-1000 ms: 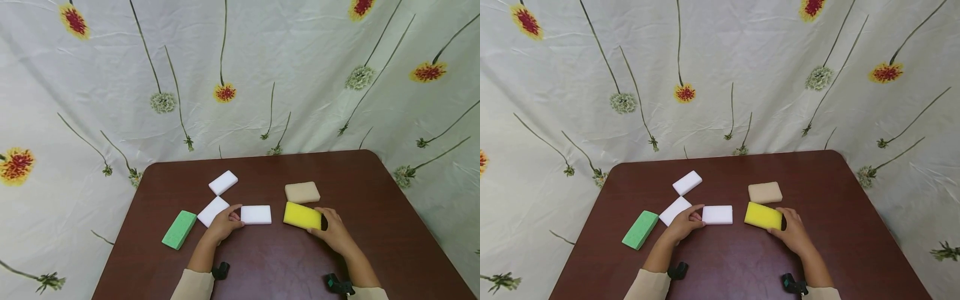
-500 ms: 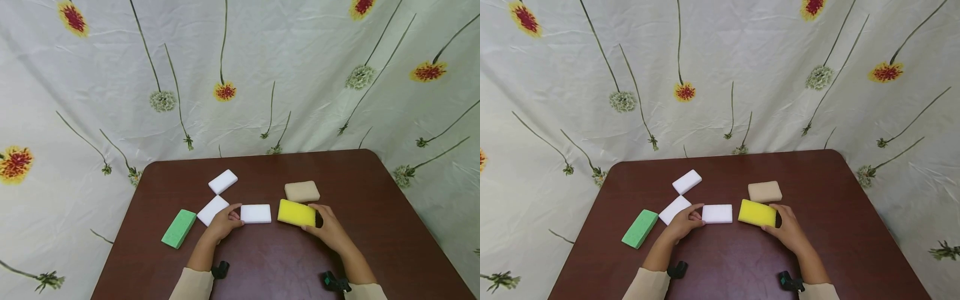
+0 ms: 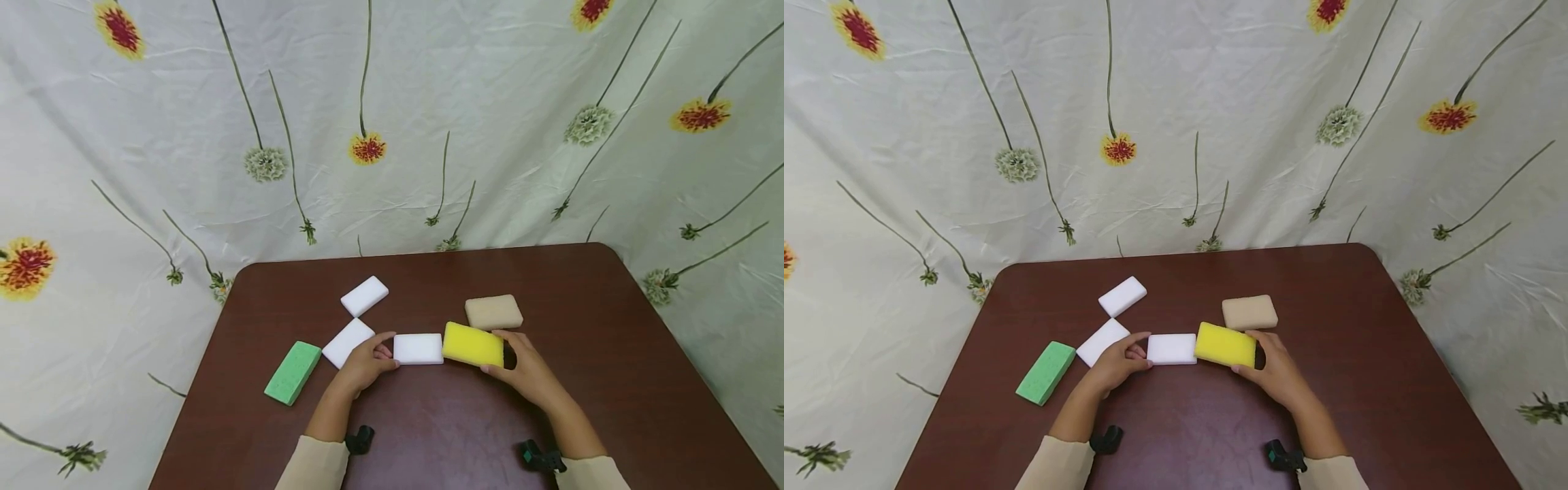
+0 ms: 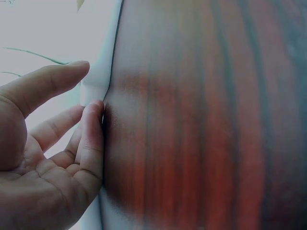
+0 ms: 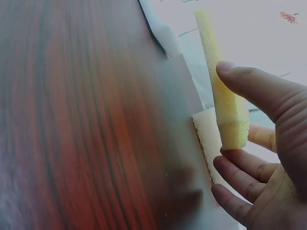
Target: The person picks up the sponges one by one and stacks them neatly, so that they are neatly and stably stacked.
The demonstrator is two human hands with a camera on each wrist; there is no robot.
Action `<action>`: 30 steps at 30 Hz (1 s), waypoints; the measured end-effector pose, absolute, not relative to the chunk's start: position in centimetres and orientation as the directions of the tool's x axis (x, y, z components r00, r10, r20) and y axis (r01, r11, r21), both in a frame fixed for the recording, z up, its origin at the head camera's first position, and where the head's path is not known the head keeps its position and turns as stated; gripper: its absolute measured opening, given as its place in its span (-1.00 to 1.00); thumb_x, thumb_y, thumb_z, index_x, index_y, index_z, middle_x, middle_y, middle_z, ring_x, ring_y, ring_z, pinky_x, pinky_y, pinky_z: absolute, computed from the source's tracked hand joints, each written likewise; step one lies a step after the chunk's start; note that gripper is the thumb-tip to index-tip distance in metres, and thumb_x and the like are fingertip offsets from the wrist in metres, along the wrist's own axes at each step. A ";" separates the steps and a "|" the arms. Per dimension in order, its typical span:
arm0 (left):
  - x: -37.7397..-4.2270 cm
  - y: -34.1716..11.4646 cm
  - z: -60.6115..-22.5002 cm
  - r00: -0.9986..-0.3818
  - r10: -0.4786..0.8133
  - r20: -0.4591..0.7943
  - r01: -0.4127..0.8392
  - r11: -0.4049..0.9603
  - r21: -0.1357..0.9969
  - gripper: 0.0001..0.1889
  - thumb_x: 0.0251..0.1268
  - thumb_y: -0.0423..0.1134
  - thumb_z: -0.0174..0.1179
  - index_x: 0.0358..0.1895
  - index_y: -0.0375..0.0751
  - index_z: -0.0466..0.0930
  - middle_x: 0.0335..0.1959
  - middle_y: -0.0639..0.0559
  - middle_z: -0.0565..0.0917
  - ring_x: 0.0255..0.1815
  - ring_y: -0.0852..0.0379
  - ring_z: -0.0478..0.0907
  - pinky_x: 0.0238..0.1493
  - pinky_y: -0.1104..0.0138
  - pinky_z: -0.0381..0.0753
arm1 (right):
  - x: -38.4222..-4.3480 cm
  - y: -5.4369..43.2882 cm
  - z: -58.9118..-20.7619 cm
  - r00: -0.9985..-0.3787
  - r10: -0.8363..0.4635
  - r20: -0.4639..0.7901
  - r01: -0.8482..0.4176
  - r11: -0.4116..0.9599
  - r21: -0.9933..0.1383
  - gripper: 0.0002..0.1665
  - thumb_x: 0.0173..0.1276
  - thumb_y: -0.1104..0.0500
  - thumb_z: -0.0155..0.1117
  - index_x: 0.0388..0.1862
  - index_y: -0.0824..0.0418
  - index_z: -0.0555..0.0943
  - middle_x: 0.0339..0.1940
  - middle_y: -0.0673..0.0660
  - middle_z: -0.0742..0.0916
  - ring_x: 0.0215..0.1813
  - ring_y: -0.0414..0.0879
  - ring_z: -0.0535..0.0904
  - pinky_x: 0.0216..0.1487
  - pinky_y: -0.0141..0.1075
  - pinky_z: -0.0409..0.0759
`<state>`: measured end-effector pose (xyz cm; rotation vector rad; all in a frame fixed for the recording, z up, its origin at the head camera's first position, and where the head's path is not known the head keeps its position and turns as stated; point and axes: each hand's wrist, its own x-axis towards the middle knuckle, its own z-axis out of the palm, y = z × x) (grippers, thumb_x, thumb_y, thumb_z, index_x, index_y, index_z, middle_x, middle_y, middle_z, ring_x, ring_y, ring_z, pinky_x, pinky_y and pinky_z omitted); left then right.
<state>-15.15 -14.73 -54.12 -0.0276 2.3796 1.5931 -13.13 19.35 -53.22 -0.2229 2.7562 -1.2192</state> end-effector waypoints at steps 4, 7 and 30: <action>-15.1 -14.7 -54.1 -0.961 0.140 -0.240 -0.167 0.399 0.901 -0.34 0.10 -0.39 0.44 0.35 -0.15 0.52 -0.25 -0.06 0.57 -0.30 0.15 0.48 -0.26 0.34 0.49 | -13.3 18.8 -53.4 -0.980 -0.199 -0.027 -0.113 0.655 -0.747 -0.06 0.21 -0.13 0.54 0.48 0.15 0.37 0.37 0.27 0.45 0.40 0.26 0.43 0.31 0.23 0.44; -15.1 -14.7 -54.0 -0.960 0.140 -0.243 -0.169 0.403 0.900 -0.34 0.09 -0.40 0.44 0.35 -0.15 0.52 -0.25 -0.06 0.57 -0.30 0.14 0.47 -0.26 0.33 0.49 | -13.4 18.5 -53.6 -0.979 -0.204 -0.006 -0.131 0.653 -0.746 -0.06 0.21 -0.09 0.54 0.48 0.18 0.37 0.36 0.28 0.45 0.38 0.25 0.44 0.31 0.22 0.45; -15.1 -14.7 -54.0 -0.956 0.133 -0.260 -0.191 0.386 0.903 -0.29 0.05 -0.43 0.46 0.37 -0.19 0.50 -0.24 -0.10 0.58 -0.29 0.12 0.48 -0.25 0.34 0.50 | -14.5 15.5 -53.0 -0.968 -0.249 0.040 -0.197 0.648 -0.736 -0.02 0.18 -0.09 0.57 0.49 0.18 0.36 0.37 0.25 0.50 0.40 0.22 0.46 0.37 0.19 0.43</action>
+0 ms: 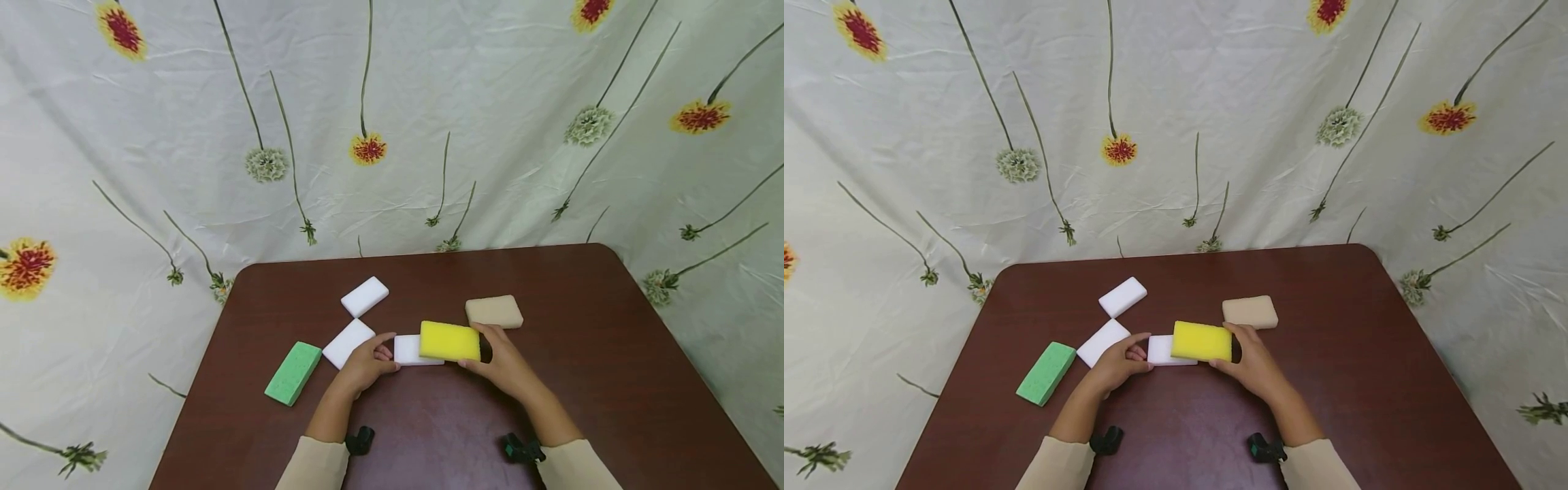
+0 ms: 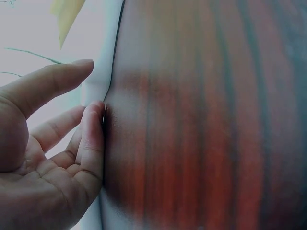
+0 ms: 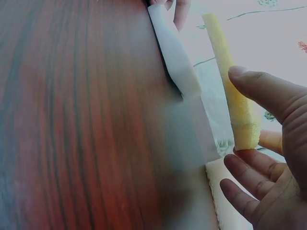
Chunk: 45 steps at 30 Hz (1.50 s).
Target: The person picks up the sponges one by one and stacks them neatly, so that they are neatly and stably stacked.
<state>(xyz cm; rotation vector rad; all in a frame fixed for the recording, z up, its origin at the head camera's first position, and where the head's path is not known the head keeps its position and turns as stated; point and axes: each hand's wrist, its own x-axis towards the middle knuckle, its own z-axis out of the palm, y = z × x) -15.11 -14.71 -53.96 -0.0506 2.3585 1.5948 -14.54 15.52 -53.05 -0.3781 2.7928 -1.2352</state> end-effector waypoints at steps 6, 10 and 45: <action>-15.1 -14.7 -53.8 -0.956 0.135 -0.261 -0.187 0.408 0.894 -0.30 0.06 -0.44 0.46 0.36 -0.19 0.51 -0.24 -0.09 0.59 -0.27 0.12 0.49 -0.24 0.34 0.50 | -14.9 14.9 -53.0 -0.963 -0.267 0.044 -0.213 0.646 -0.733 -0.04 0.17 -0.09 0.57 0.48 0.15 0.39 0.36 0.22 0.51 0.41 0.18 0.46 0.38 0.15 0.43; -15.1 -14.6 -53.8 -0.956 0.134 -0.260 -0.186 0.407 0.894 -0.31 0.05 -0.45 0.45 0.35 -0.19 0.52 -0.25 -0.09 0.59 -0.27 0.13 0.49 -0.25 0.35 0.51 | -14.9 14.4 -52.9 -0.961 -0.275 0.034 -0.209 0.639 -0.741 -0.05 0.16 -0.08 0.58 0.48 0.13 0.40 0.37 0.21 0.51 0.41 0.18 0.45 0.38 0.17 0.42; -15.1 -14.5 -53.9 -0.955 0.124 -0.271 -0.198 0.414 0.889 -0.24 0.00 -0.44 0.48 0.39 -0.24 0.47 -0.24 -0.07 0.58 -0.25 0.11 0.49 -0.20 0.34 0.52 | -15.6 11.0 -53.7 -0.937 -0.343 0.069 -0.277 0.605 -0.746 -0.09 0.19 -0.03 0.57 0.47 0.15 0.41 0.35 0.18 0.48 0.36 0.11 0.49 0.36 0.07 0.46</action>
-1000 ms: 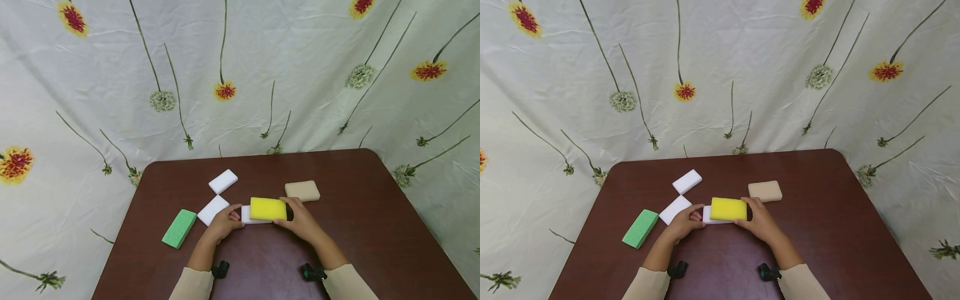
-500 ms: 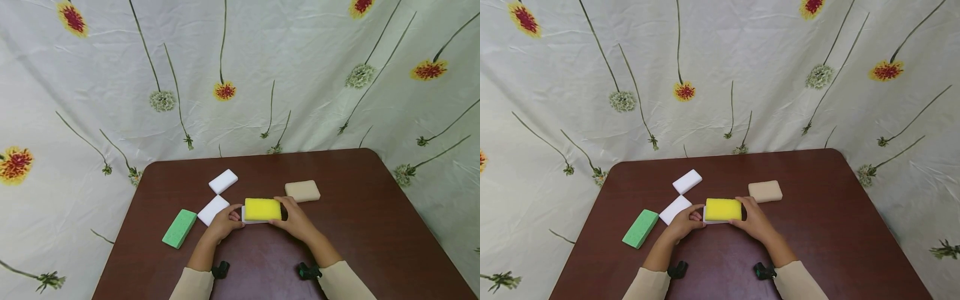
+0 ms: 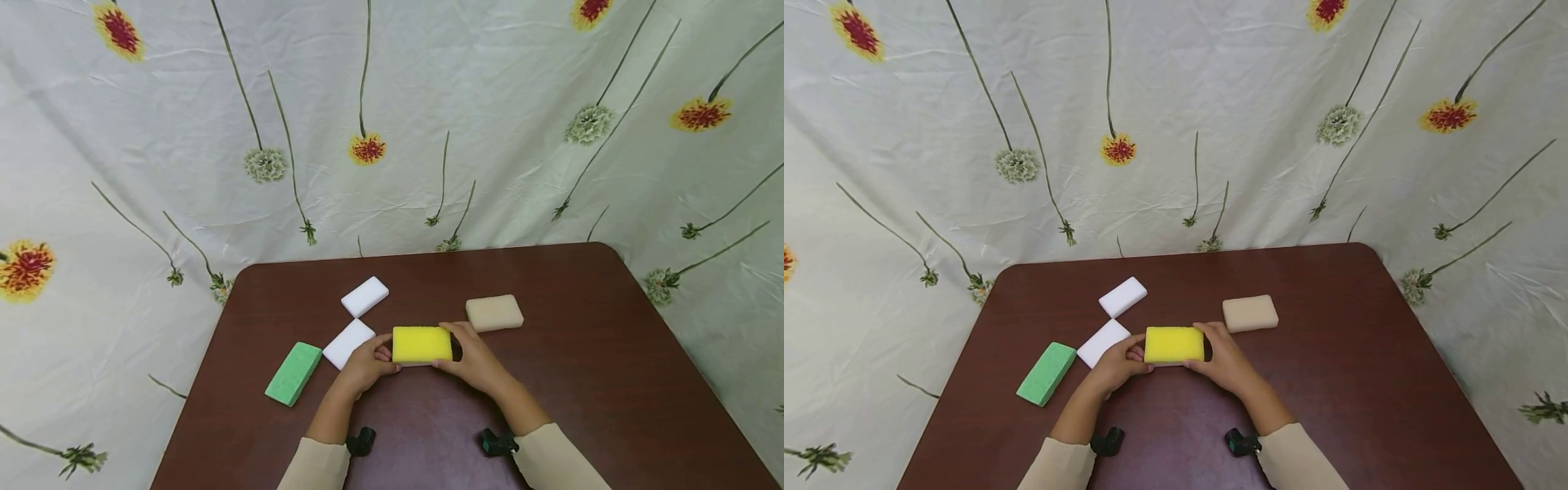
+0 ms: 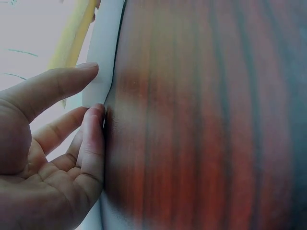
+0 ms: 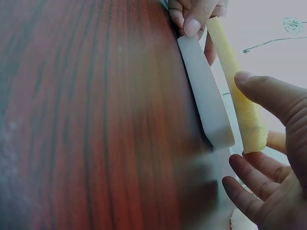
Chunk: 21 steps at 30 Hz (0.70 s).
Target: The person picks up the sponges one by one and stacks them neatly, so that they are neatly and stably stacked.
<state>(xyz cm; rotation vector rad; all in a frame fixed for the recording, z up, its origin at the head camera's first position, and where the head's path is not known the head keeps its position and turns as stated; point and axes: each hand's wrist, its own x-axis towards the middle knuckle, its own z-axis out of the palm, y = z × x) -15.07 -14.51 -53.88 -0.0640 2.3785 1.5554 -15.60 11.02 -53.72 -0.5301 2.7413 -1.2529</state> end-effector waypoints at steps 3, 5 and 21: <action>-15.1 -14.5 -53.9 -0.954 0.122 -0.273 -0.200 0.418 0.886 -0.24 -0.01 -0.44 0.48 0.38 -0.24 0.48 -0.24 -0.06 0.58 -0.24 0.11 0.49 -0.20 0.34 0.52 | -15.7 10.9 -53.8 -0.937 -0.343 0.070 -0.277 0.604 -0.747 -0.09 0.19 -0.01 0.58 0.47 0.18 0.41 0.34 0.20 0.49 0.36 0.11 0.49 0.37 0.07 0.46; -15.0 -14.5 -53.8 -0.954 0.119 -0.275 -0.202 0.421 0.884 -0.25 -0.02 -0.44 0.48 0.38 -0.24 0.48 -0.24 -0.05 0.57 -0.24 0.11 0.48 -0.19 0.35 0.52 | -15.7 10.8 -53.8 -0.937 -0.342 0.067 -0.274 0.605 -0.748 -0.09 0.18 0.00 0.58 0.47 0.18 0.41 0.34 0.20 0.49 0.36 0.12 0.49 0.38 0.07 0.45; -15.0 -14.4 -53.8 -0.952 0.116 -0.284 -0.208 0.436 0.875 -0.25 -0.02 -0.45 0.48 0.37 -0.25 0.48 -0.24 -0.05 0.55 -0.22 0.10 0.46 -0.19 0.35 0.51 | -15.4 10.4 -53.5 -0.942 -0.332 0.038 -0.255 0.640 -0.725 -0.11 0.18 -0.01 0.58 0.44 0.17 0.43 0.30 0.21 0.50 0.30 0.13 0.53 0.33 0.07 0.50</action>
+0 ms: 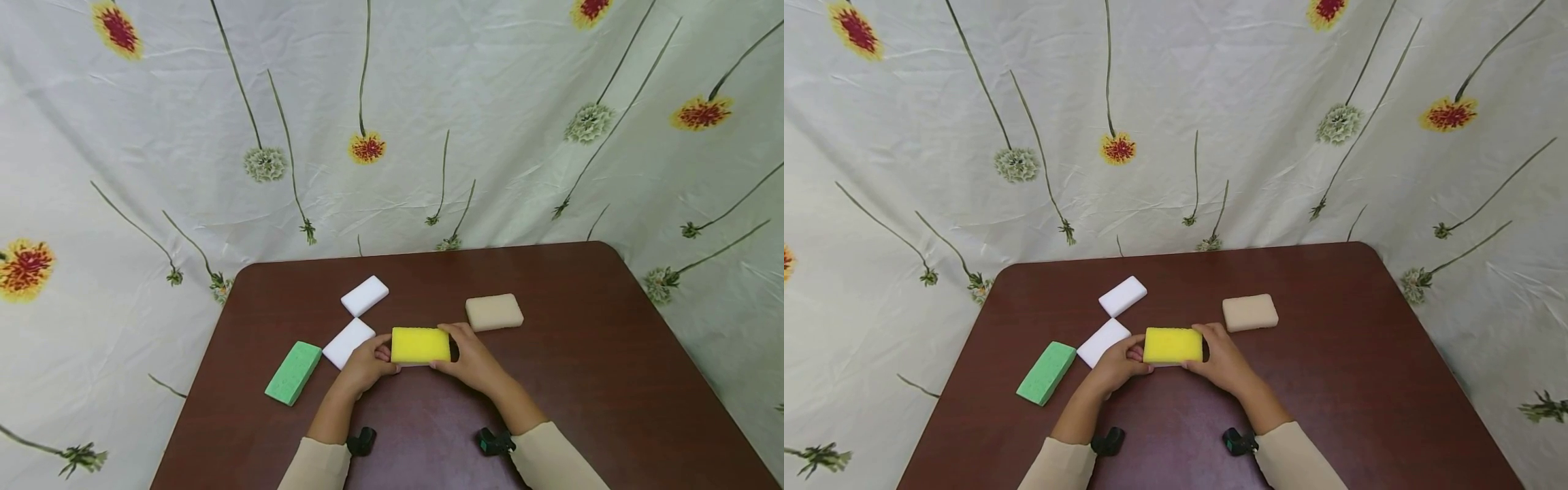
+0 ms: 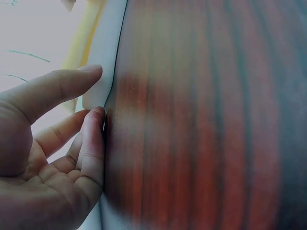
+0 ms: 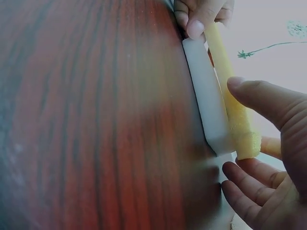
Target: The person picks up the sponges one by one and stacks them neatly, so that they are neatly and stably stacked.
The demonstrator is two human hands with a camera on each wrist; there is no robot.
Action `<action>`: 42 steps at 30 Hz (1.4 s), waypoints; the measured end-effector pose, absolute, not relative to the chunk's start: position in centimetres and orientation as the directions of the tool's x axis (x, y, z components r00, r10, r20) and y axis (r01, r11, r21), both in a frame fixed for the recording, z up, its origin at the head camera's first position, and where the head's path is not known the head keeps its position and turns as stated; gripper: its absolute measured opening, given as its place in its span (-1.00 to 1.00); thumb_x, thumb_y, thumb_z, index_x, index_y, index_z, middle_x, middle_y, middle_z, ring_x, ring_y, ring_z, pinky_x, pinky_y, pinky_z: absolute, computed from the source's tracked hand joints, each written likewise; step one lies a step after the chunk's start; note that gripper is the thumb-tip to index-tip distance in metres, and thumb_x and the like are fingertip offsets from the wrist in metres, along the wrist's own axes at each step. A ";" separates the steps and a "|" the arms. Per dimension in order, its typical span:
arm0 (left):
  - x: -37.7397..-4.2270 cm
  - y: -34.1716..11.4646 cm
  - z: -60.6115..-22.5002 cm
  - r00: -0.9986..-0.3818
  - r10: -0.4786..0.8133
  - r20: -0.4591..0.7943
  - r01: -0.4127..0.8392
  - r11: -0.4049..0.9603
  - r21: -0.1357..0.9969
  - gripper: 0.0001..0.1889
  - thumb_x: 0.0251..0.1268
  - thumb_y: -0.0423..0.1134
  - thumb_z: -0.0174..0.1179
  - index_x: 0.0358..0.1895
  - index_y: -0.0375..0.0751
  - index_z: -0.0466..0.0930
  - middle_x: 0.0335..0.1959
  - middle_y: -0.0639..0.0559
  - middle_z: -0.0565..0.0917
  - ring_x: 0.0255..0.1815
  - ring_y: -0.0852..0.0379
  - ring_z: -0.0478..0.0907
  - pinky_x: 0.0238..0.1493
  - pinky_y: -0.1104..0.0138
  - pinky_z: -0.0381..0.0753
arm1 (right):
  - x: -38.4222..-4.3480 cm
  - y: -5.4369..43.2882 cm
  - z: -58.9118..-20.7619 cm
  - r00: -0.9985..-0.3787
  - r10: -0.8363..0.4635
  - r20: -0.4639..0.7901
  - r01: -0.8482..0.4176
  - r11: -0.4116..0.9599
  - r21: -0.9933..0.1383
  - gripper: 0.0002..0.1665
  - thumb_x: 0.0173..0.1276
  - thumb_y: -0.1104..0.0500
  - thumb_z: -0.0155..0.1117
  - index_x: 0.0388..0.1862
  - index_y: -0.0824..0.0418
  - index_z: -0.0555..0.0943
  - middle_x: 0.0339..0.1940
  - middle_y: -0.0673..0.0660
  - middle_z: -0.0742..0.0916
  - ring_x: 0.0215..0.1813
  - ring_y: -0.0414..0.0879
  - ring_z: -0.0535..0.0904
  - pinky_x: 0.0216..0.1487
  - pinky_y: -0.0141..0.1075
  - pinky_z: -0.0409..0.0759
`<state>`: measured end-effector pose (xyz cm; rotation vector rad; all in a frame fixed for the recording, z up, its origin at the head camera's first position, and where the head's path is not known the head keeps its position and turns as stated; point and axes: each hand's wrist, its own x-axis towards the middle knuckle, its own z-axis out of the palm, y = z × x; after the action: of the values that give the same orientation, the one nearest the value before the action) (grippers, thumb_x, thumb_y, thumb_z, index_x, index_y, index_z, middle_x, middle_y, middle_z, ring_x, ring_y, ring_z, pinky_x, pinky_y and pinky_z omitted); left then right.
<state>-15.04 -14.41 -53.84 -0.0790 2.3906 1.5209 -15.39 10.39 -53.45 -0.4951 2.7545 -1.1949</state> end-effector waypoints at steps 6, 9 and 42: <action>-15.0 -14.4 -53.8 -0.953 0.128 -0.274 -0.197 0.423 0.884 -0.20 -0.02 -0.43 0.51 0.41 -0.24 0.43 -0.22 -0.06 0.53 -0.20 0.08 0.46 -0.20 0.35 0.52 | -15.5 10.4 -53.6 -0.943 -0.331 0.028 -0.249 0.651 -0.717 -0.11 0.18 -0.01 0.58 0.45 0.14 0.42 0.31 0.20 0.50 0.31 0.13 0.53 0.33 0.06 0.49; -15.0 -14.4 -53.7 -0.954 0.139 -0.267 -0.190 0.408 0.893 -0.12 -0.02 -0.38 0.53 0.47 -0.18 0.36 -0.20 -0.07 0.52 -0.20 0.08 0.46 -0.20 0.35 0.53 | -15.6 10.4 -53.6 -0.942 -0.336 0.032 -0.254 0.645 -0.720 -0.10 0.19 0.00 0.57 0.46 0.14 0.41 0.32 0.21 0.49 0.32 0.14 0.52 0.33 0.06 0.49; -14.5 -14.9 -53.7 -0.953 0.141 -0.268 -0.203 0.358 0.911 -0.22 0.22 -0.09 0.40 0.53 0.10 0.31 -0.11 -0.07 0.53 -0.14 0.07 0.44 -0.15 0.33 0.49 | -15.6 10.5 -53.8 -0.954 -0.298 -0.012 -0.170 0.577 -0.798 -0.01 0.27 0.02 0.52 0.58 0.18 0.26 0.44 0.21 0.43 0.27 0.09 0.55 0.26 -0.02 0.56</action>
<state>-14.47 -14.93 -53.69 -0.0551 2.3238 1.6251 -15.60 10.48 -53.81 -0.3974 2.6590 -1.3223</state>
